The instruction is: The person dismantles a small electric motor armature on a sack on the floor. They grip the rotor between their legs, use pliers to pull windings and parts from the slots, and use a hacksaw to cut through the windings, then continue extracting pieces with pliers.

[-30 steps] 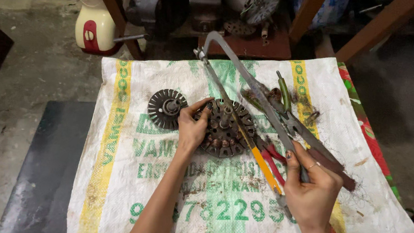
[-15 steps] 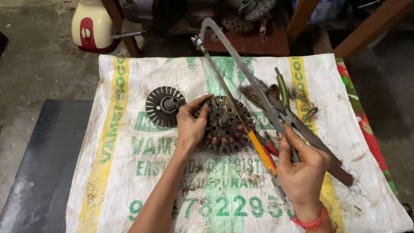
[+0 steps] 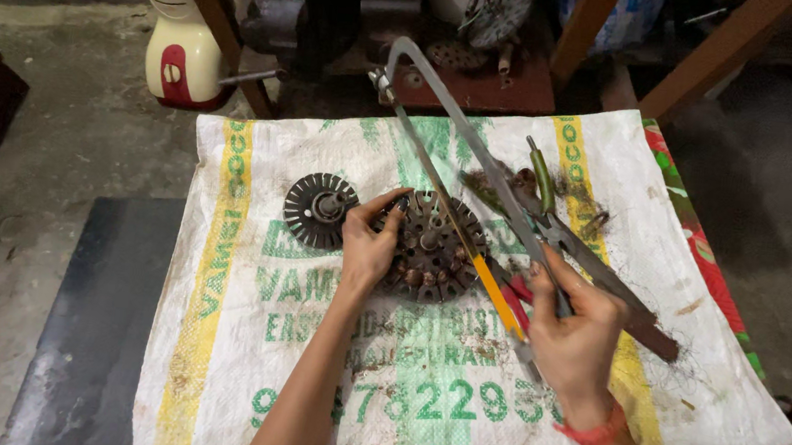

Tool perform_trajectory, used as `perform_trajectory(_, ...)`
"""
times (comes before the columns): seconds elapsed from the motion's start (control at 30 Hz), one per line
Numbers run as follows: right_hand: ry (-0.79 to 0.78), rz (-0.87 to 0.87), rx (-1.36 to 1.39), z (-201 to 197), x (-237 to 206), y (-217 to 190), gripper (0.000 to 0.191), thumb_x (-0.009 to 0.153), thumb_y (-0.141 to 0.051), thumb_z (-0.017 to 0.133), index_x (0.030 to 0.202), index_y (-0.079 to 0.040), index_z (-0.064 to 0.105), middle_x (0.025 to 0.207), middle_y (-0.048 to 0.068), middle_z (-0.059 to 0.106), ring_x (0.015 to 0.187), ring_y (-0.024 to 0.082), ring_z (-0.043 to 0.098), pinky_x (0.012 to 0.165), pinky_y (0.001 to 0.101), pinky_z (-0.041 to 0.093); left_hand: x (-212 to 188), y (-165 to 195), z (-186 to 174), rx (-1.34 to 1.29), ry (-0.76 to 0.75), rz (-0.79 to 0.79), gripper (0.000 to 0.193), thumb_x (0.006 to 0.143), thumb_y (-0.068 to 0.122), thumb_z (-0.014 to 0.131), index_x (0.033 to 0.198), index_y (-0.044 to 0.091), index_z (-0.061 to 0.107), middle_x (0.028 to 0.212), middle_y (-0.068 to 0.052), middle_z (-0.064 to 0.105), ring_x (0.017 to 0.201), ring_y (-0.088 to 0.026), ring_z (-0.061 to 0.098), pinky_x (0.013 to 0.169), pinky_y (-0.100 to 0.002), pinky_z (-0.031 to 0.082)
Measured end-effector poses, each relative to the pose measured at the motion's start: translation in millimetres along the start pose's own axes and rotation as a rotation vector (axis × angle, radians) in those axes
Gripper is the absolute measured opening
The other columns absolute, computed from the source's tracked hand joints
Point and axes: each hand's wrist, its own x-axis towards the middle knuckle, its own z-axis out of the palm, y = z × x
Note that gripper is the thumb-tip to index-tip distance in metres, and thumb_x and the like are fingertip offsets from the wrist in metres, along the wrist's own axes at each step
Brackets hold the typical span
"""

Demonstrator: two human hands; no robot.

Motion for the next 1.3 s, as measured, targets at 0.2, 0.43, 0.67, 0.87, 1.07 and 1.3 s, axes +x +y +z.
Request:
perform_trajectory(0.2,0.05,-0.04,-0.006,-11,-15,1,0.03,0.095,0.002,0.067,0.124,0.007,0.07,0.094,0.013,0.078,0.081,0.009,0.065,0.068,0.0257,0.053,2,3,-2,0.032,-0.027,-0.014,0.032,0.092,0.015,0.067,0.123,0.017,0.075,0.106,-0.009,0.079,0.091,-0.016,0.073,0.085,-0.03,0.055)
perform_trajectory(0.43,-0.009,0.099,-0.088,5,1,4,0.033,0.094,0.002,0.067,0.126,0.004,0.072,0.084,0.015,0.079,0.065,0.014,0.064,0.056,0.0289,0.047,-1,4,-3,0.006,-0.039,-0.002,0.032,0.093,0.013,0.066,0.123,0.016,0.076,0.108,-0.009,0.079,0.091,-0.016,0.072,0.084,-0.031,0.055)
perform_trajectory(0.67,0.05,0.04,0.077,-9,-19,2,0.03,0.096,0.0,0.066,0.124,0.009,0.068,0.1,0.014,0.077,0.089,0.011,0.071,0.076,0.0235,0.056,3,-1,-2,-0.051,-0.029,0.009,0.031,0.093,0.011,0.066,0.123,0.014,0.076,0.096,-0.006,0.08,0.081,-0.011,0.068,0.077,-0.027,0.054)
perform_trajectory(0.87,0.023,0.088,0.071,7,-11,16,0.033,0.095,0.001,0.067,0.126,0.01,0.068,0.096,0.014,0.078,0.082,0.012,0.069,0.073,0.0235,0.055,2,0,-3,0.008,-0.026,-0.063,0.033,0.092,0.011,0.067,0.124,0.014,0.076,0.091,-0.007,0.078,0.076,-0.011,0.063,0.071,-0.028,0.052)
perform_trajectory(1.07,0.038,0.135,0.196,-15,-27,27,0.032,0.096,0.004,0.064,0.127,0.012,0.066,0.103,0.015,0.075,0.089,0.011,0.068,0.077,0.0214,0.055,4,-3,-2,-0.005,-0.022,-0.011,0.031,0.094,0.01,0.066,0.123,0.013,0.076,0.099,-0.008,0.08,0.084,-0.01,0.069,0.079,-0.025,0.054)
perform_trajectory(1.3,-0.039,0.265,0.08,0,-12,19,0.037,0.098,0.004,0.067,0.134,0.007,0.07,0.089,0.018,0.08,0.061,0.017,0.064,0.048,0.0288,0.042,3,9,-4,0.048,-0.037,-0.107,0.033,0.092,0.013,0.067,0.124,0.014,0.074,0.117,-0.007,0.073,0.095,-0.013,0.069,0.083,-0.032,0.05)
